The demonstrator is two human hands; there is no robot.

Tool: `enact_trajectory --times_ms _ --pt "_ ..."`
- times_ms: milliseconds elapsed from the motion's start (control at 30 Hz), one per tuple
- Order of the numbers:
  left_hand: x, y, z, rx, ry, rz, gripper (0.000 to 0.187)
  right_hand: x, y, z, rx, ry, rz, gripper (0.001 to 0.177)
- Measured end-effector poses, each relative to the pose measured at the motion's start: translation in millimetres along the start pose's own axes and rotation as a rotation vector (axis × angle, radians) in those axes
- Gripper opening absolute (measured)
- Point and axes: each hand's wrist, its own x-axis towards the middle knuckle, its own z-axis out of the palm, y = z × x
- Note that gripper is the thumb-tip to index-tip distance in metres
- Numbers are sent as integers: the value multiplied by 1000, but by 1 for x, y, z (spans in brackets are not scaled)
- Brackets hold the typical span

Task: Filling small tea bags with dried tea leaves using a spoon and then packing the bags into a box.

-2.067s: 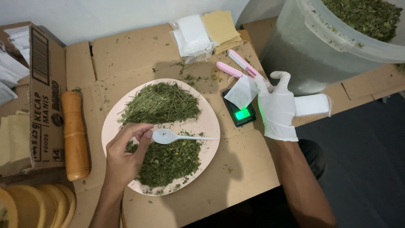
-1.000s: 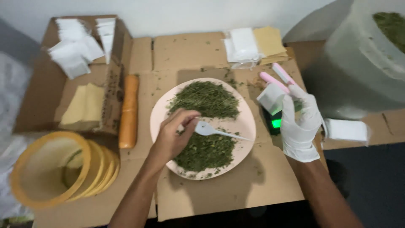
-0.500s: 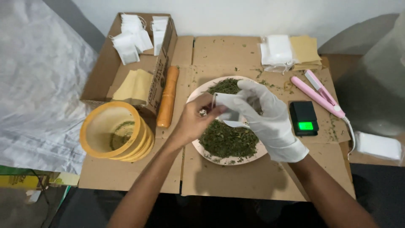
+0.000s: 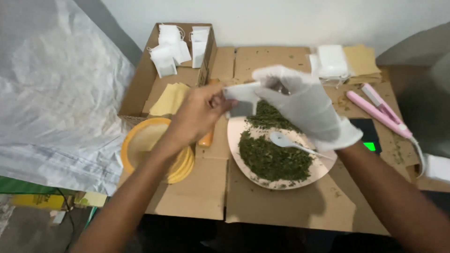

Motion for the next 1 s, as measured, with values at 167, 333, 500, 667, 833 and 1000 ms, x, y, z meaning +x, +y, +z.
enact_trajectory --times_ms 167,333,500,667,833,1000 --pt "16 -21 -44 192 -80 -288 10 65 -24 28 3 -283 75 20" --pt "56 -55 -79 270 -32 -366 30 141 -32 65 105 -339 161 16" --pt "103 -130 -116 330 56 -13 41 223 4 116 -134 -272 -283 6" --pt "137 -194 -129 306 46 -161 52 278 47 176 -252 -314 -336 22" --pt "157 -274 -136 404 -38 -166 52 324 87 230 -477 -530 3 16" --pt "150 -337 -121 1406 -251 -48 110 300 38 207 -514 -644 -59 28"
